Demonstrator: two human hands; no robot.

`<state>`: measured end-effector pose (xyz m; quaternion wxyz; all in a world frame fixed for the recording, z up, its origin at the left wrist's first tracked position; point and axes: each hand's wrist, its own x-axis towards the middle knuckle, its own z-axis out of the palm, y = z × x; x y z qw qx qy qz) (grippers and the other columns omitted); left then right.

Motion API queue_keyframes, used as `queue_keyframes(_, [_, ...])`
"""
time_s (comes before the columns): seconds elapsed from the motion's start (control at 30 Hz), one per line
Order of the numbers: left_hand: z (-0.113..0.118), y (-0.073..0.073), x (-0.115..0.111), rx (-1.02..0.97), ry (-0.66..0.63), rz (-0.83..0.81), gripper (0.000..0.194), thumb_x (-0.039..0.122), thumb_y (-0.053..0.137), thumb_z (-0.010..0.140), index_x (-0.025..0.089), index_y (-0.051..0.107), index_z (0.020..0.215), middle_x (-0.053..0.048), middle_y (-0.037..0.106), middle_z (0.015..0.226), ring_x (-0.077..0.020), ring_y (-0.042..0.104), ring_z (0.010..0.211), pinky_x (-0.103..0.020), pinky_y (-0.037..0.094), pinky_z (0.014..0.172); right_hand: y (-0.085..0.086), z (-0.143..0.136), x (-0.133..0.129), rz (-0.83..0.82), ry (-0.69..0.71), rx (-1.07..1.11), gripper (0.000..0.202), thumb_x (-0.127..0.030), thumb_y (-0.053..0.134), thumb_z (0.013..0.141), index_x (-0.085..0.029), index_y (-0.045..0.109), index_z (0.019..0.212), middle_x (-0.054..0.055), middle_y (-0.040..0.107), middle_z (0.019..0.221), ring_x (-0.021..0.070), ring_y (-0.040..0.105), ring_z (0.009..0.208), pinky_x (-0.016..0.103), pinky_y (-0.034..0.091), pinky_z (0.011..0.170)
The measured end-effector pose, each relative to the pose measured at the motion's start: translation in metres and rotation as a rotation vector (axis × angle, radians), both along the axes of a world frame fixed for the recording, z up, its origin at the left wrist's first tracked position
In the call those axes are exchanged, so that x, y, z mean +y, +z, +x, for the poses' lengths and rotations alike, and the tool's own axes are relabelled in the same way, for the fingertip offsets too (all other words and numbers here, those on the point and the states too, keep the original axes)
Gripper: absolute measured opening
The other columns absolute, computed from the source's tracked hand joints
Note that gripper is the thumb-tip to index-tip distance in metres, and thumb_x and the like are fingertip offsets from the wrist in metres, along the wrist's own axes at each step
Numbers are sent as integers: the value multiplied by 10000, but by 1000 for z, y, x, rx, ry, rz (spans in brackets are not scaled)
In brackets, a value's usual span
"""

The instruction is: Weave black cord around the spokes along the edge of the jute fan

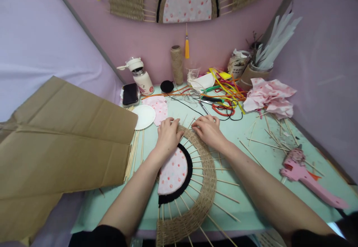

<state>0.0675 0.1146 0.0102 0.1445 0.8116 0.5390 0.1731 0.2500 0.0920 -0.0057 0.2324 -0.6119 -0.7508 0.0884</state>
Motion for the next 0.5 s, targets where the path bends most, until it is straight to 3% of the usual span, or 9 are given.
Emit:
queue_keyframes(0.1, [-9,-5,0,-53,146,-24,550,350,580,780,154,437,1274,-183,474,1187,-328,394,1133,-467,324,917,-2,-2,0,-14,-27,15,214,-251,461,870,-221,654,782,73,634,912,248,446,965,448,206,877])
queue_keyframes(0.2, [-17,-8,-2,-122,173,-83,595,362,595,764,110,424,1276,-182,522,1103,-321,441,1085,-445,325,923,-2,-4,1,-14,-37,42,211,-241,459,865,-216,629,743,60,640,893,242,455,953,447,200,893])
queue_keyframes(0.4, [-22,-14,4,-461,269,-238,546,268,700,648,179,529,1158,-49,577,820,-241,545,854,-374,371,853,-2,-3,2,-58,-34,143,190,-232,440,872,-215,597,767,39,656,899,218,489,944,438,198,922])
queue_keyframes(0.5, [-22,-13,8,-620,277,-359,401,237,702,623,181,603,1008,-2,565,704,-187,542,709,-325,407,768,-1,0,1,-78,-20,205,182,-237,443,873,-225,599,782,19,663,891,210,508,950,441,203,938])
